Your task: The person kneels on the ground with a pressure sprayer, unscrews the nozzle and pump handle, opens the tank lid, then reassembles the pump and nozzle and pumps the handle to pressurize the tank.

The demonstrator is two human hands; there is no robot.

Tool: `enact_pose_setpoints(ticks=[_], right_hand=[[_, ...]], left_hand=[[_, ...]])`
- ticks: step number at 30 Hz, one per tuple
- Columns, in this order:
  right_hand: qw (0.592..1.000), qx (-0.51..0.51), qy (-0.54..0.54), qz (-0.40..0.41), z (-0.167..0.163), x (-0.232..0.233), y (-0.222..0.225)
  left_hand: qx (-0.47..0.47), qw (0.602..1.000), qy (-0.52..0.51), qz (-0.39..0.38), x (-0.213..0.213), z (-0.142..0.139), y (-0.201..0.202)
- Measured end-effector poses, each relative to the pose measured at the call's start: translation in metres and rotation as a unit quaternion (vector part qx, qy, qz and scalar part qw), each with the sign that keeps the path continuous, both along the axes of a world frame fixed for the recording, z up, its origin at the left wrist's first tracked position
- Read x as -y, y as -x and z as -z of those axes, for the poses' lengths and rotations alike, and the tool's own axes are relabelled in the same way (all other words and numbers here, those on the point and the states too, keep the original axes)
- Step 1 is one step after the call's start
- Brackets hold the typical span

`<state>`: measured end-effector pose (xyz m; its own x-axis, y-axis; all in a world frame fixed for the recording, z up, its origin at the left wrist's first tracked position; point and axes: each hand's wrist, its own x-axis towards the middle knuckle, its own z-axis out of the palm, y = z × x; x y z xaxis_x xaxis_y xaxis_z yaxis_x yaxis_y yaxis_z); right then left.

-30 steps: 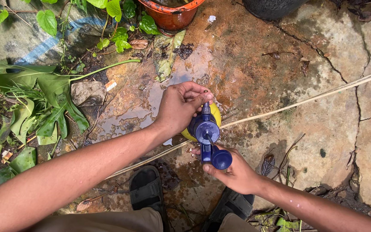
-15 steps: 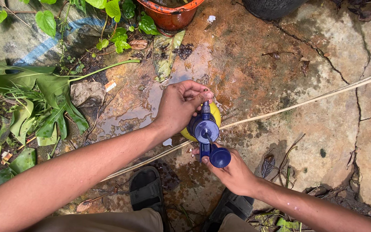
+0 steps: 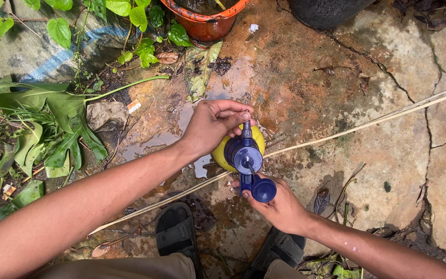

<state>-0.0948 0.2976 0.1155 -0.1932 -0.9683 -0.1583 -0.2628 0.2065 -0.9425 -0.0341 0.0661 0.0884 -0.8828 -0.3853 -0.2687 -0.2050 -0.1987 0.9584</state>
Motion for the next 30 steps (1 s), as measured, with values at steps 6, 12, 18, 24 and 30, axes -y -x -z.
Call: enact_pose_setpoints(ticks=[6,12,18,24,30], right_hand=[[0.996,0.035,-0.079,-0.002,-0.003,-0.007,-0.006],[0.996,0.041,-0.077,0.009,0.003,-0.006,-0.003],[0.962,0.274,0.008,0.023,0.031,0.021,0.011],[0.974,0.219,0.010,0.065,0.058,0.036,0.002],[0.985,0.117,-0.031,0.120,0.056,0.038,-0.006]], left_hand=[[0.046,0.995,-0.022,0.091,0.017,0.003,-0.011],[0.063,0.936,0.230,0.259,0.026,-0.008,-0.023],[0.155,0.858,0.408,0.271,0.010,-0.007,-0.035],[0.077,0.933,0.337,0.104,-0.020,0.027,-0.031],[0.040,0.929,0.353,0.101,-0.004,0.049,-0.024]])
